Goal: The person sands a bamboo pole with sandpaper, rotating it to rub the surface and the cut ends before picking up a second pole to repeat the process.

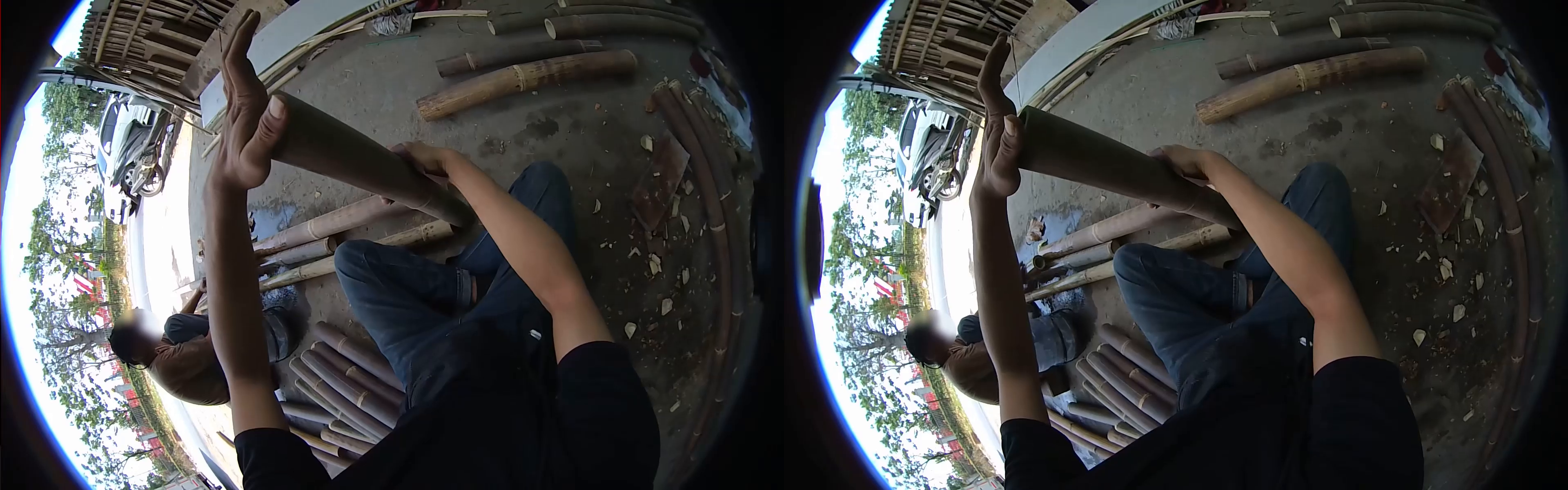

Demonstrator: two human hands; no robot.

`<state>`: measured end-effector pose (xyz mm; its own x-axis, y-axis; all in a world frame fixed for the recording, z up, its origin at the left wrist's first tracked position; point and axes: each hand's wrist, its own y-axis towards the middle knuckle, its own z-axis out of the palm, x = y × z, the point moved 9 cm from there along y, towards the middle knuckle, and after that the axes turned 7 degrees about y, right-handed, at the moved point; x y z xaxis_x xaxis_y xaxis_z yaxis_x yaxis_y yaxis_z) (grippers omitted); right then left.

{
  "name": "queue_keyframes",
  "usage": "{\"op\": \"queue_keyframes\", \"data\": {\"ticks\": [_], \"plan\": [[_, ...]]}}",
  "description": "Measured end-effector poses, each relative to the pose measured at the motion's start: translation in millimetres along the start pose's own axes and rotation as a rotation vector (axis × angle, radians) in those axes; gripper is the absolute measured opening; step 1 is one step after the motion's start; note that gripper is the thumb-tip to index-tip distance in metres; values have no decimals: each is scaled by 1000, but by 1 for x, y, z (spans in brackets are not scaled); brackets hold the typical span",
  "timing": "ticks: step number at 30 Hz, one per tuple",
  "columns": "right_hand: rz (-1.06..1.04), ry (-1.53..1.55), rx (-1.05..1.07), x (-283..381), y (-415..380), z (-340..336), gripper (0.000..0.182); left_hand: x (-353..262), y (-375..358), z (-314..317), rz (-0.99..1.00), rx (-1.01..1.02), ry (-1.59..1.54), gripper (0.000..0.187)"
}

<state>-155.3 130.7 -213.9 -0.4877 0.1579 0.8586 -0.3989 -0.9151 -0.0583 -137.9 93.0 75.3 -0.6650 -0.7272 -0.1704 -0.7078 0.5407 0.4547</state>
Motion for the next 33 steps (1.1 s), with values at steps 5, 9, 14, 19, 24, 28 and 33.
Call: {"op": "queue_keyframes", "data": {"ticks": [5,9,14,19,24,28,33], "plan": [[-219,352,175,129,-4,68,41,-12,11,17,79,59,68,100],[-714,-38,-173,177,-6,63,37,-27,29,9,101,176,371,93],[-401,-433,-532,24,-21,-5,76,11,-1,6,-39,148,252,86],[-399,-428,-761,-145,-46,-91,70,55,-39,0,-295,277,15,74],[-242,-366,-616,-164,1,-92,63,84,-77,-6,-480,232,-134,74],[-448,-499,-628,-61,-11,3,48,93,-108,-9,-603,243,-201,74],[-555,-754,-834,-146,-34,-47,36,132,-198,-26,-839,181,-269,70]]}}
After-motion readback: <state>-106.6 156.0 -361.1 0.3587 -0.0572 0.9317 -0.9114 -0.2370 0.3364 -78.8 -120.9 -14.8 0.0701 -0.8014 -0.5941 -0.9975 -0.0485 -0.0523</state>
